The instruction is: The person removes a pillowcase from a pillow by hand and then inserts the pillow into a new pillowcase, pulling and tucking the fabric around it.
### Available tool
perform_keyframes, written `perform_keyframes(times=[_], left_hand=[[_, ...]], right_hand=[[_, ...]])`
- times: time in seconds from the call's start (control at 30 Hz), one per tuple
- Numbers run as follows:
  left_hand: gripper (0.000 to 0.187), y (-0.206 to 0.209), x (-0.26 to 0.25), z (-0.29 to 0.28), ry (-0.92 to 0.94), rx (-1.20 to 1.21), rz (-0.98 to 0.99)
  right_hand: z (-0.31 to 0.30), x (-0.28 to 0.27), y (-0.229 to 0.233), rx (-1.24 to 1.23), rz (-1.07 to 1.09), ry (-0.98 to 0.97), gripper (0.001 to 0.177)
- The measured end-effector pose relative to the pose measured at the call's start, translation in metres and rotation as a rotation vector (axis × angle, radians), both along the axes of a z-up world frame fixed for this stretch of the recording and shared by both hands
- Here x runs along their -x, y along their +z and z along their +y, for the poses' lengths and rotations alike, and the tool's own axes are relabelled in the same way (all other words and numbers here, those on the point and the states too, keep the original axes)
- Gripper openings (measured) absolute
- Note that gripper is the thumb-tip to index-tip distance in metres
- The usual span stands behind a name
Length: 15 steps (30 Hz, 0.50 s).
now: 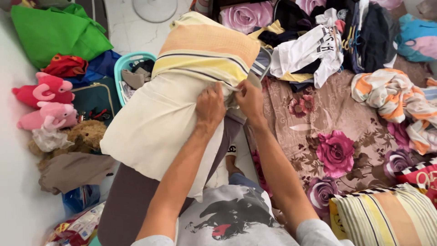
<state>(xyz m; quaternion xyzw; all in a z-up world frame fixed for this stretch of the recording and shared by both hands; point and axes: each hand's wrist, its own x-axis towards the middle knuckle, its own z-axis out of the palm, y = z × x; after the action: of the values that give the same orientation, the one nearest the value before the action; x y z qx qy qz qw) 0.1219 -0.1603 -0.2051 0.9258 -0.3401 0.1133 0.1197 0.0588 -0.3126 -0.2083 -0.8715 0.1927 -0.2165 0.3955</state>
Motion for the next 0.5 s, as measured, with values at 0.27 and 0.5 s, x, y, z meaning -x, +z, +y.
perform_keyframes(times=[0.27,0.5], left_hand=[[0.031,-0.012,0.013,0.012,-0.304,-0.017,-0.250],[0.024,-0.022,-0.014,0.004,-0.139,0.020,-0.058]], right_hand=[[0.020,0.006,0.005,0.001,0.008,-0.195,0.013],[0.110,0.069,-0.019,-0.195,0.078,0.107,0.018]])
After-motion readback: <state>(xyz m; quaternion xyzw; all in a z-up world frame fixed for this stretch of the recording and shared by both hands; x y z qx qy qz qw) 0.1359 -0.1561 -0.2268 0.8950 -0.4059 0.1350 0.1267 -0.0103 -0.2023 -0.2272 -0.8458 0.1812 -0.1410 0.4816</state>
